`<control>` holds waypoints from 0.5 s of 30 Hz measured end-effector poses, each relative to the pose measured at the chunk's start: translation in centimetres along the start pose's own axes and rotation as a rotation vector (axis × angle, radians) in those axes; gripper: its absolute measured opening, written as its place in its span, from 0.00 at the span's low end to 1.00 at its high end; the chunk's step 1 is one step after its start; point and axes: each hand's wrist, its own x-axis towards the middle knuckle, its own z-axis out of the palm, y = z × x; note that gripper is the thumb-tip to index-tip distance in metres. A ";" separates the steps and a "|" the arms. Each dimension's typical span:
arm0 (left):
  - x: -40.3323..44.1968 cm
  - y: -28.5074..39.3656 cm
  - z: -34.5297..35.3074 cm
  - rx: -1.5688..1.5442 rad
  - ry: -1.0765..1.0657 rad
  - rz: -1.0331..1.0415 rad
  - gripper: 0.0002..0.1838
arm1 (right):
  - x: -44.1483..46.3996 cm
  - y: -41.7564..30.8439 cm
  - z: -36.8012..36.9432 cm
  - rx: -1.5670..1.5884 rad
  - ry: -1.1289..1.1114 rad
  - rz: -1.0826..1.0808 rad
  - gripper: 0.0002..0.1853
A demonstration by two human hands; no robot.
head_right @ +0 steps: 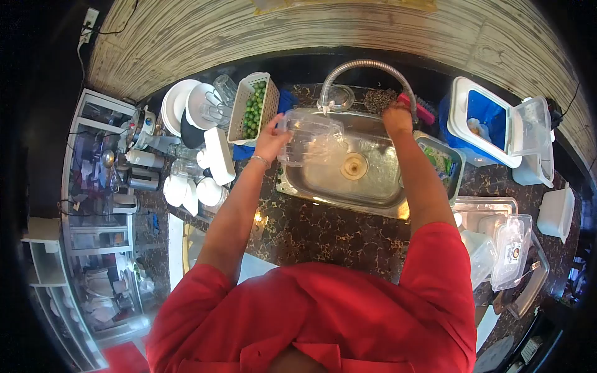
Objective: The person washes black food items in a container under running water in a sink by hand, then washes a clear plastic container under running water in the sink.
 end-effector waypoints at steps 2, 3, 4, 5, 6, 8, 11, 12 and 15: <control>-2.3 2.8 0.2 0.297 0.006 0.157 0.44 | -0.2 0.0 -1.3 -0.005 -0.017 -0.013 0.09; -3.0 3.1 0.5 0.296 0.008 0.156 0.44 | -0.4 0.0 -1.7 -0.016 -0.039 -0.019 0.09; -3.5 3.3 0.8 0.372 0.056 0.250 0.45 | -0.5 0.0 -1.6 -0.019 -0.037 -0.020 0.09; -3.9 3.4 1.1 0.448 0.103 0.347 0.47 | -0.5 -0.1 -1.2 -0.023 -0.032 0.004 0.09; -4.3 3.4 1.4 0.446 0.103 0.353 0.47 | -0.7 -0.2 -0.9 -0.027 -0.026 0.030 0.09; -5.0 4.0 1.6 0.377 0.014 0.427 0.46 | -1.6 0.0 -1.3 -0.031 0.138 -0.015 0.09; -7.1 5.0 1.7 0.519 -0.043 0.638 0.43 | -3.5 -2.0 -6.1 0.122 0.311 0.055 0.08; -7.9 5.3 1.5 0.586 -0.042 0.691 0.42 | -4.6 -2.8 -8.1 0.276 0.318 0.179 0.08; -10.3 6.1 1.3 0.774 -0.038 0.780 0.42 | -7.5 -5.9 -7.0 1.526 -0.008 0.413 0.13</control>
